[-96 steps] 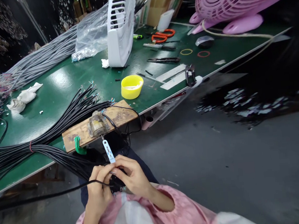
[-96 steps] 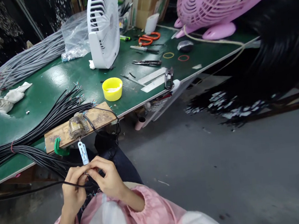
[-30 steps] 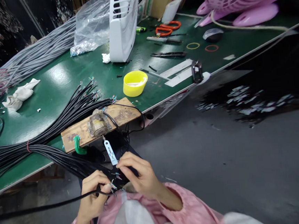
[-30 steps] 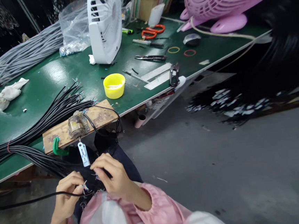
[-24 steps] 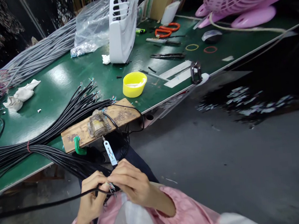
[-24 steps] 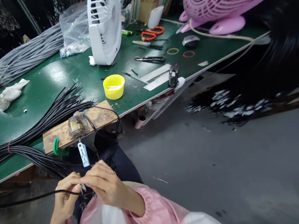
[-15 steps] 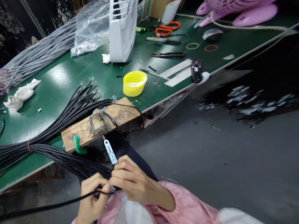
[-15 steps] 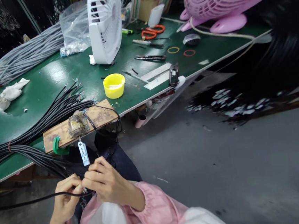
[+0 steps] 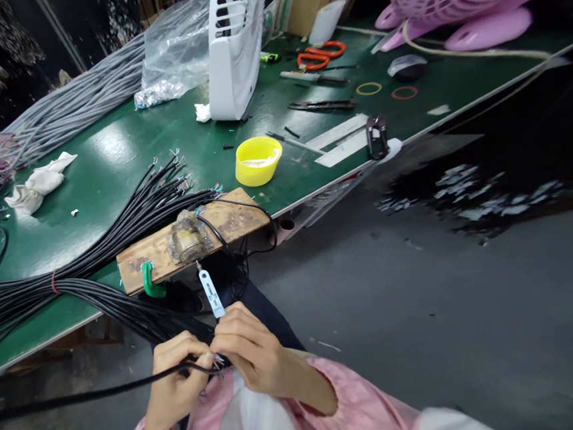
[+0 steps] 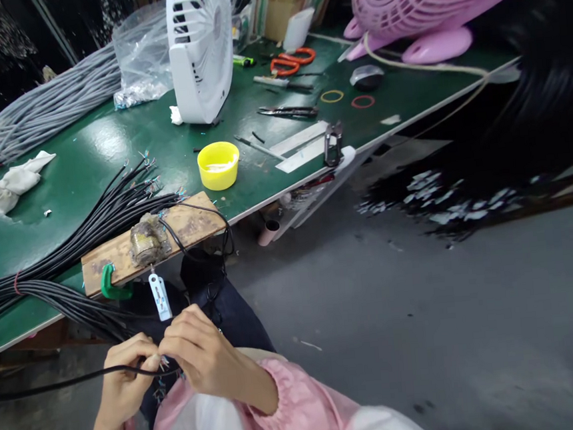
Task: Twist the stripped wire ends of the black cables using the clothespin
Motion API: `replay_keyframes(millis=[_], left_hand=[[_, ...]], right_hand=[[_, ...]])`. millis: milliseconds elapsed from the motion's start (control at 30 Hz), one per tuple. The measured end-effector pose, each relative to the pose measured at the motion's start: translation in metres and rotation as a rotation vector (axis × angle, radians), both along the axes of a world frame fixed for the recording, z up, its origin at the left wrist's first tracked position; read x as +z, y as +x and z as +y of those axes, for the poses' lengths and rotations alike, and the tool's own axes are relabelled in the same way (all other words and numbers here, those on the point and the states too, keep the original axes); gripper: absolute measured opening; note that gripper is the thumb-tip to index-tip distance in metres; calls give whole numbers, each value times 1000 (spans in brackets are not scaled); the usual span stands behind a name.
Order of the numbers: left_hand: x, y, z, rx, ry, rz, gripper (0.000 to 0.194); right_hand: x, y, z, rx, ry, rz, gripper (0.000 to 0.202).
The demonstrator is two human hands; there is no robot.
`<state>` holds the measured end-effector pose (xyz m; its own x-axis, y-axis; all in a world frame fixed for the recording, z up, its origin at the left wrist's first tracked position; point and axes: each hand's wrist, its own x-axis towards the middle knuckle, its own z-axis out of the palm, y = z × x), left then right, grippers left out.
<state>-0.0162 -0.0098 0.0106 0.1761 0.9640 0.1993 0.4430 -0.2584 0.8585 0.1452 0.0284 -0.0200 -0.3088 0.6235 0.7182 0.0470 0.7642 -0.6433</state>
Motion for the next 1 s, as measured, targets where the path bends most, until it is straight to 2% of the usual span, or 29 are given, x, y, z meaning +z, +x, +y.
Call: replay_keyframes(millis=[100,167,300,433,633,767,1000], left_hand=[[-1,1,3,-10,-28,-37,22],[-2,2,4,-11,-22,-80,22],[-5,6,4,-3,-28,-115,20],[-4,9,4,6,-27,-108,23],[-2,7,2,13,21,-109,23],[-1,3,1,3,14,-73,23],[1,1,-1,-19,27,-3,26]], right_hand=[[6,10,6,17,103,-181,23],[10,15,10,52,110,-224,22],[12,18,12,115,11,-185,19],[11,19,14,115,-19,-187,20],[9,23,17,-27,-110,-61,20],[8,19,11,64,-91,-17,22],[15,16,6,64,-79,-122,22]])
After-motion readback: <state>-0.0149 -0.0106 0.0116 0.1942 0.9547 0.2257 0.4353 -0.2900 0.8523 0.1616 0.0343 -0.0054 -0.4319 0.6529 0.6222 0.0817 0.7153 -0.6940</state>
